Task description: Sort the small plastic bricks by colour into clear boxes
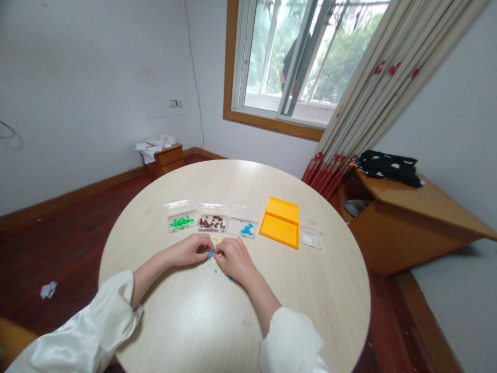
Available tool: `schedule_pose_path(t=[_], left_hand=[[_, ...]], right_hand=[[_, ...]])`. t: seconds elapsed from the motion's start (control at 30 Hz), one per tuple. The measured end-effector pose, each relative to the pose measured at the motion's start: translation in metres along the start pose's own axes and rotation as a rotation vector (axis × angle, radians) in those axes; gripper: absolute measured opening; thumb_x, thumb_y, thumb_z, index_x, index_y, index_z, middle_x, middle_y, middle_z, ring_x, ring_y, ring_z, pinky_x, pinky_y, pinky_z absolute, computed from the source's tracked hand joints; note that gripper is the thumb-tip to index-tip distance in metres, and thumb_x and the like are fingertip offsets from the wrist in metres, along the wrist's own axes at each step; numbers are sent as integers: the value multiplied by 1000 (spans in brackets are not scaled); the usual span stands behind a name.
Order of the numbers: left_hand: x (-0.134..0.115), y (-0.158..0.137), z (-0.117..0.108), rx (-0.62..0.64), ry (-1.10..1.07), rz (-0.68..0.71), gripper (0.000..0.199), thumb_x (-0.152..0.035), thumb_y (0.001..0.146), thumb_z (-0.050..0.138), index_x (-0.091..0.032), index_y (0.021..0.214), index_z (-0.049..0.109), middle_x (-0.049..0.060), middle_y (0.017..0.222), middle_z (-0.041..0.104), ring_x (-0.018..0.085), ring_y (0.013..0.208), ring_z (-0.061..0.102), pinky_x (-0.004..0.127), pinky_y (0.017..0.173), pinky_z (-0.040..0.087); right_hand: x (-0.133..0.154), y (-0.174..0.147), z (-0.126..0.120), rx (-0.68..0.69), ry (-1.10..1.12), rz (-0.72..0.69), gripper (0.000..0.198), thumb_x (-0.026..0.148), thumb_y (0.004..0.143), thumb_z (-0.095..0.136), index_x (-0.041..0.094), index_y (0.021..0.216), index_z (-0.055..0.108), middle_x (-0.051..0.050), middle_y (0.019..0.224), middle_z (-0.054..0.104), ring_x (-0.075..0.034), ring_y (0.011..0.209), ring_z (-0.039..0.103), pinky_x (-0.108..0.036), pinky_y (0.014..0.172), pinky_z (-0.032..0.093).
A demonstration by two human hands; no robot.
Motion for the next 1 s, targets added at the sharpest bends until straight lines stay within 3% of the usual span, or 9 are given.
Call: schedule_pose_path(t=[0.67, 1.0], left_hand=[[2, 0, 2, -11, 13, 53, 15, -9, 74, 53, -13, 81, 66, 2, 77, 64, 12, 71, 54, 20, 66, 40], [0, 0, 1, -23, 17, 31, 12, -9, 73, 54, -13, 78, 64, 0, 69, 60, 10, 64, 49, 19, 61, 37]], right_hand=[[1, 1, -2, 22, 9, -4, 6, 16, 79, 63, 17, 73, 64, -2, 75, 63, -15, 79, 55, -29, 74, 33], [1, 1, -1, 31, 14, -9, 8, 17, 80, 62, 17, 73, 65, -2, 74, 63, -15, 78, 55, -28, 74, 33]])
Point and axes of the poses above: each hand's wrist, its own y-axis towards the middle knuckle, its own z-axis out of the palm, x = y × z, the point moved 5 cm from there along y, towards the middle knuckle
